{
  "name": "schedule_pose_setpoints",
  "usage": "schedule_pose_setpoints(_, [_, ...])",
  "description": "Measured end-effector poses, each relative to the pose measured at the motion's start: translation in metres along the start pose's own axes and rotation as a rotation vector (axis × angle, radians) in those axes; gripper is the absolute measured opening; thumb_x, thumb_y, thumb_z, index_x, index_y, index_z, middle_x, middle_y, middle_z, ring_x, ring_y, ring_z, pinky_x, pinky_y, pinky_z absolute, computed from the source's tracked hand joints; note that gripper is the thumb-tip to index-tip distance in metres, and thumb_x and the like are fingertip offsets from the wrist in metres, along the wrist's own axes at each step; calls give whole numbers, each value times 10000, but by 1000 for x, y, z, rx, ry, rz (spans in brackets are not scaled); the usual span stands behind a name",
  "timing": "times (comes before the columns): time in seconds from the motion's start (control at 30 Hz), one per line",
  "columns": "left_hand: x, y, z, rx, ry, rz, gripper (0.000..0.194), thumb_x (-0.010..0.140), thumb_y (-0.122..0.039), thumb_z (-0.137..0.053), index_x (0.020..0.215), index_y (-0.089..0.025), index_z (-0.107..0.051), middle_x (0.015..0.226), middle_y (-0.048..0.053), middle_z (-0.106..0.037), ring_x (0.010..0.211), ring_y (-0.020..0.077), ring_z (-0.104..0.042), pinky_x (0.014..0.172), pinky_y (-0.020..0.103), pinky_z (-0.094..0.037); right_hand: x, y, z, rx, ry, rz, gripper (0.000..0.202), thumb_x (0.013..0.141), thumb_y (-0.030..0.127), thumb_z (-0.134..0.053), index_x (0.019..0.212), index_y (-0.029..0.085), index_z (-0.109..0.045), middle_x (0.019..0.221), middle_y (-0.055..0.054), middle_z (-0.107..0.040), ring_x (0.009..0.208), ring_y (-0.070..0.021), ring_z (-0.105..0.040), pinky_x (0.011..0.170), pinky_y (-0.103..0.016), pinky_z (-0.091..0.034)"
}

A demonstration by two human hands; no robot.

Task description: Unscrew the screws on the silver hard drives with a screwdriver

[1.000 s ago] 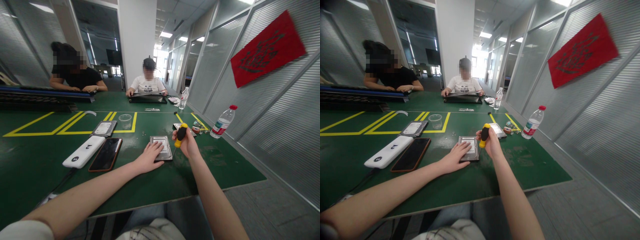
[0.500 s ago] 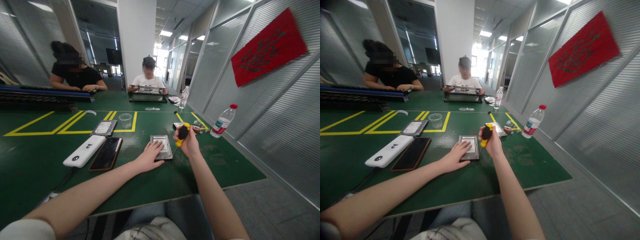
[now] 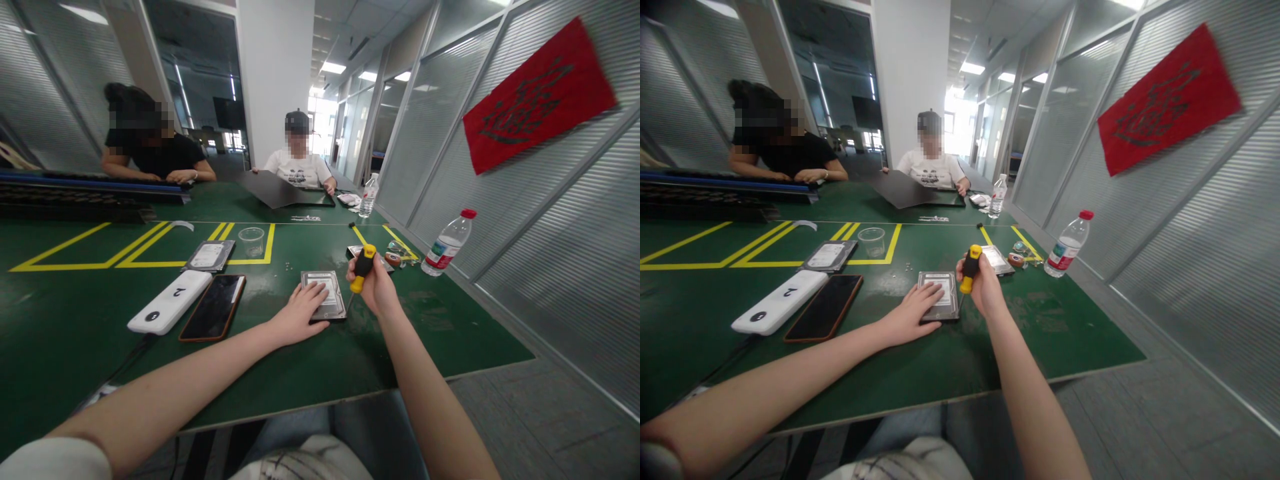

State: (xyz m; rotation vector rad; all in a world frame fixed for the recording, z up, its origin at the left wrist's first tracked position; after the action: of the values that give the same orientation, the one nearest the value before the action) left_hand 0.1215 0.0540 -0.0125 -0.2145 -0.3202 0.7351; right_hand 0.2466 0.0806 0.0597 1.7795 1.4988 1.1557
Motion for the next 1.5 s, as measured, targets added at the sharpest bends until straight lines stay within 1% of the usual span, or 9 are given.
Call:
schedule_pose_setpoints(0.13, [0,1,0,-6,-7,-6,709,863,-402,-616,1482,-193,-338,1554,140,-304,1451,311,-223,1165,547,-153,2,4,7,3,-47,23,449,839,649,-468,835,215,-581,621,17,-535,464,-94,-466,439,-237,-405])
schedule_pose_setpoints(0.37, [-1,0,-1,-7,19,6,711,879,-412,-594,1490,-168,-324,1577,138,-242,1468,324,-157,1168,545,-137,1,14,18,53,-120,85,458,848,651,-442,806,214,-571,560,40,-493,372,-50,-362,376,-197,-302])
schedule_pose_setpoints(0.57, [-1,-2,-1,-15,32,-26,701,899,-431,-562,1510,-230,-282,1581,108,-244,1463,324,-176,1158,566,-135,-2,20,19,30,-164,160,442,743,660,-607,789,236,-490,634,56,-560,379,-44,-392,375,-200,-296])
schedule_pose_setpoints(0.73, [-2,-3,0,-22,45,-18,702,896,-415,-564,1509,-221,-284,1578,112,-254,1465,332,-164,1155,575,-141,-3,34,12,-53,-164,271,341,714,485,-731,806,257,-496,736,61,-582,555,-74,-511,524,-216,-430])
schedule_pose_setpoints(0.87, [-4,-11,1,-15,68,-24,705,880,-356,-577,1507,-216,-287,1575,109,-263,1463,346,-161,1154,581,-139,-3,52,5,-334,-200,336,226,770,442,-689,850,243,-618,811,14,-592,747,-124,-541,655,-243,-455])
schedule_pose_setpoints(1.07, [-10,-28,1,33,109,-29,667,880,-307,-572,1488,-217,-314,1574,104,-270,1458,361,-166,1139,607,-158,4,62,-29,-611,-115,374,210,798,422,-670,771,225,-605,699,20,-533,654,-129,-462,589,-241,-393])
schedule_pose_setpoints(1.17, [-14,-35,1,63,121,-28,641,895,-300,-555,1483,-218,-315,1571,103,-278,1454,369,-175,1133,612,-167,12,58,-34,-575,-140,369,232,793,431,-671,838,238,-551,727,27,-576,646,-121,-485,560,-234,-389])
schedule_pose_setpoints(1.27, [-16,-38,0,87,126,-16,634,906,-290,-548,1485,-197,-308,1571,112,-276,1448,383,-184,1131,615,-173,22,43,-38,-525,-78,309,279,793,458,-656,860,245,-490,683,46,-589,581,-108,-485,521,-226,-381])
schedule_pose_setpoints(1.5, [-24,-46,1,128,104,-59,568,954,-300,-492,1484,-208,-306,1564,95,-300,1446,359,-204,1135,592,-184,29,16,-27,-587,-124,265,339,835,540,-550,894,243,-398,718,51,-625,427,-60,-395,427,-216,-326])
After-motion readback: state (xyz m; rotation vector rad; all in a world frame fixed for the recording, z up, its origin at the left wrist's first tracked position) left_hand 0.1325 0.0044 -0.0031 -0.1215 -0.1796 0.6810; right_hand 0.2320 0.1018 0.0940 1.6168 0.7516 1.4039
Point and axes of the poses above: each hand's wrist, its own x-axis towards the middle knuckle, its own z-axis out of the back of the hand, y = z × x, the point moved 10 cm from there along x, towards the middle knuckle
